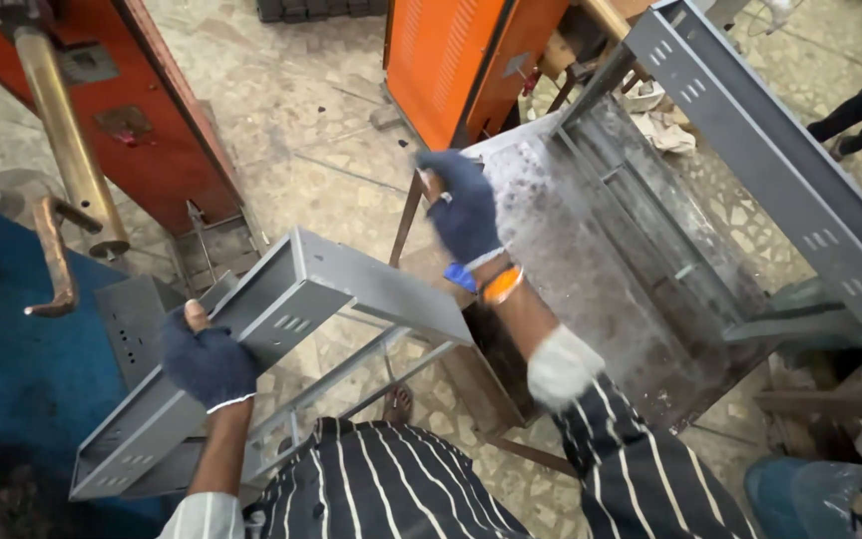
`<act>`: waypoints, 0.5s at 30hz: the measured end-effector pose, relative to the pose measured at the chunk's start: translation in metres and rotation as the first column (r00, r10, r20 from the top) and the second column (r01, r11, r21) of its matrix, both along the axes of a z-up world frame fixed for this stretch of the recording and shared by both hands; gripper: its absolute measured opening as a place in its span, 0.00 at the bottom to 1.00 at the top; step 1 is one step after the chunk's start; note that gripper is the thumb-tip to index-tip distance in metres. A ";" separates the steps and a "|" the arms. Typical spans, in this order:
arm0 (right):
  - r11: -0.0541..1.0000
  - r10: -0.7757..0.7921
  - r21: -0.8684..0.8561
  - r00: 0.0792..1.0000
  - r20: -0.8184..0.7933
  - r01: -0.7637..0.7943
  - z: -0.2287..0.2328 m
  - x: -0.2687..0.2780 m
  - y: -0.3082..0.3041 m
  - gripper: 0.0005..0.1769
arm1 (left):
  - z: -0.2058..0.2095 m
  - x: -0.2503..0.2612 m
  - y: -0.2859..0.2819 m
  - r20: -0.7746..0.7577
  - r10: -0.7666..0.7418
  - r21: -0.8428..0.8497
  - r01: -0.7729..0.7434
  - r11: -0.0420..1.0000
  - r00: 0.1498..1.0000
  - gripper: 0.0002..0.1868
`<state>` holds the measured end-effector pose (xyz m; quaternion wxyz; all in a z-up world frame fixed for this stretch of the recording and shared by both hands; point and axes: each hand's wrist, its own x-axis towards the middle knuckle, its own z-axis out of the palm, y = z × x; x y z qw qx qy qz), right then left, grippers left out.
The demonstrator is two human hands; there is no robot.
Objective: The person, wearing gloves, positions sheet metal panels onto a metal frame and holds them under the copper arms of a spot welding machine, pressing to weld the panels in place. They repeat this for multiple panels, adjusting and repositioning each panel between welds, with sparks visible as the welder fires.
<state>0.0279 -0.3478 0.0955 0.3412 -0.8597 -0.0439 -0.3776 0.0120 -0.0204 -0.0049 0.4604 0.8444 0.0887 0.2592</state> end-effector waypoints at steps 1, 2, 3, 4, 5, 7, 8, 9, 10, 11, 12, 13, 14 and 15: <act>1.000 0.001 0.000 1.000 0.004 -0.001 0.032 -0.010 0.023 0.14 | 0.002 0.006 -0.006 0.004 0.001 0.000 -0.001 1.000 1.000 0.22; 0.967 0.226 -0.130 0.973 0.037 -0.219 0.063 -0.020 0.046 0.17 | 0.005 0.012 -0.012 -0.012 0.000 -0.001 0.000 1.000 1.000 0.21; 0.872 0.439 -0.255 0.898 0.031 -0.418 0.093 -0.034 0.071 0.20 | 0.006 0.013 -0.016 -0.038 -0.002 0.001 0.003 1.000 0.999 0.21; 0.872 0.440 -0.250 0.898 0.028 -0.420 0.094 -0.039 0.091 0.20 | 0.007 0.014 -0.020 -0.044 -0.002 0.003 0.002 1.000 0.999 0.21; 0.824 0.473 -0.347 0.881 -0.012 -0.447 0.096 -0.043 0.111 0.19 | 0.009 0.015 -0.027 -0.021 -0.013 0.002 0.013 1.000 1.000 0.21; 0.760 0.509 -0.440 0.859 -0.055 -0.478 0.081 -0.045 0.141 0.19 | 0.007 0.019 -0.038 0.002 -0.016 -0.002 0.016 1.000 1.000 0.20; 0.744 0.433 -0.497 0.889 -0.150 -0.447 0.063 -0.043 0.152 0.13 | 0.004 0.020 -0.041 0.019 -0.035 -0.007 0.035 0.999 0.999 0.20; 0.723 0.349 -0.548 0.907 -0.237 -0.421 0.046 -0.041 0.166 0.07 | 0.001 0.022 -0.041 0.034 -0.053 -0.005 0.053 0.999 0.998 0.20; 0.722 0.358 -0.544 0.904 -0.235 -0.428 0.032 -0.038 0.170 0.07 | -0.003 0.023 -0.042 0.033 -0.045 0.000 0.045 0.999 0.998 0.20; 0.640 0.185 -0.649 0.902 -0.389 -0.411 0.017 -0.036 0.175 0.06 | -0.008 0.024 -0.042 0.000 -0.062 -0.013 0.062 0.998 0.998 0.20; 0.534 -0.013 -0.736 0.866 -0.499 -0.416 0.003 -0.034 0.179 0.06 | -0.012 0.024 -0.043 -0.033 -0.080 -0.026 0.079 0.997 0.996 0.20; 0.529 -0.004 -0.734 0.864 -0.504 -0.425 -0.003 -0.032 0.179 0.06 | -0.016 0.022 -0.043 -0.038 -0.069 -0.027 0.068 0.997 0.997 0.20; 0.584 0.010 -0.677 0.838 -0.546 -0.448 -0.008 -0.030 0.180 0.07 | -0.020 0.019 -0.042 -0.060 -0.088 -0.040 0.086 0.995 0.994 0.20; 0.637 0.029 -0.615 0.812 -0.583 -0.465 -0.013 -0.026 0.181 0.07 | -0.022 0.018 -0.040 -0.079 -0.107 -0.051 0.103 0.993 0.991 0.21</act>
